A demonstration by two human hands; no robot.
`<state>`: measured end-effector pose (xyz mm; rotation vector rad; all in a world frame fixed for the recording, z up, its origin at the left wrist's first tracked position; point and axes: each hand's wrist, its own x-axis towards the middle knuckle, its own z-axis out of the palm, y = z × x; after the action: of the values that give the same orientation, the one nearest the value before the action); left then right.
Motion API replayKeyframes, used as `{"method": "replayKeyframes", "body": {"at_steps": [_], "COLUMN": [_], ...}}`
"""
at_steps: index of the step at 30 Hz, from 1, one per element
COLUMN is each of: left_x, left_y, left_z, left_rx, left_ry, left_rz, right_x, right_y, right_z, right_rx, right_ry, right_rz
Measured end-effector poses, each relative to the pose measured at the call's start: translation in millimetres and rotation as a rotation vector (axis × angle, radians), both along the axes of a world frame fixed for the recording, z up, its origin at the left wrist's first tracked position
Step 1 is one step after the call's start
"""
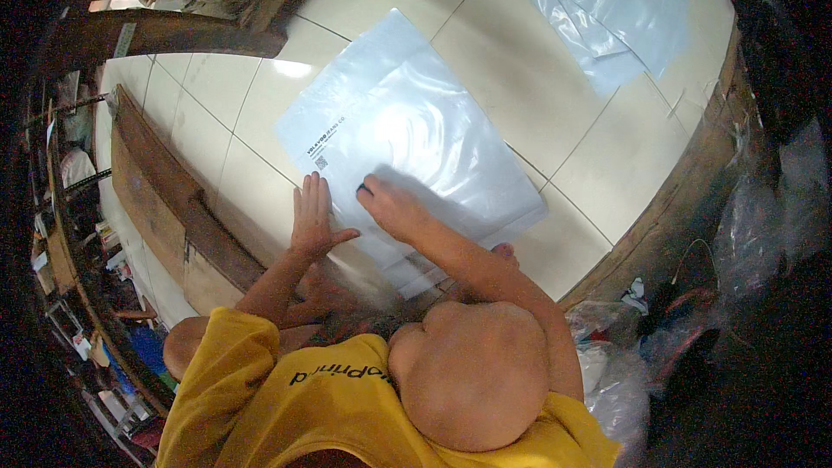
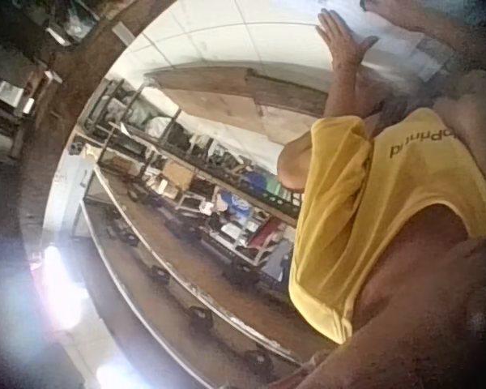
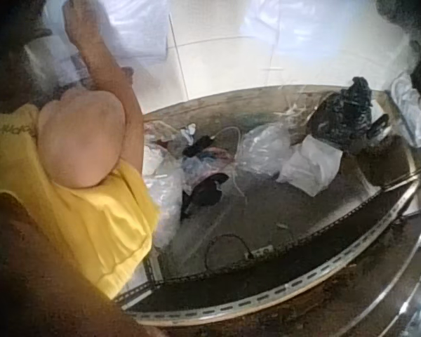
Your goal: The person sits on the floor and wipes the surface of several white plastic shipping envelopes using a small dark cloth. They handle the packages one at a time, rubbing the cloth over the printed logos and surfaces, then set them aside.
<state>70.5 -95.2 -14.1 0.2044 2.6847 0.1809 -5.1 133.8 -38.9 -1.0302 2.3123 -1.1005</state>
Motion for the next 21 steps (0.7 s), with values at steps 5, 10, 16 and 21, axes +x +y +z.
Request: {"method": "replayKeyframes", "body": {"at_steps": [5, 10, 16, 21], "left_x": [5, -9, -16, -19], "left_y": [2, 12, 14, 24], "left_z": [1, 15, 28, 32], "left_rx": [-0.079, -0.115, -0.188, -0.404], "left_ry": [-0.044, -0.117, -0.191, -0.277], "left_rz": [0.009, 0.052, 0.019, -0.052], "right_x": [-51, -128, -106, -19], "right_y": [56, 142, 118, 18], "right_z": [-15, 1, 12, 16], "right_rx": [0.109, 0.270, -0.033, -0.162], "right_ry": [-0.065, 0.133, 0.100, -0.035], "right_rz": [-0.378, -0.565, -0.442, -0.073]}}
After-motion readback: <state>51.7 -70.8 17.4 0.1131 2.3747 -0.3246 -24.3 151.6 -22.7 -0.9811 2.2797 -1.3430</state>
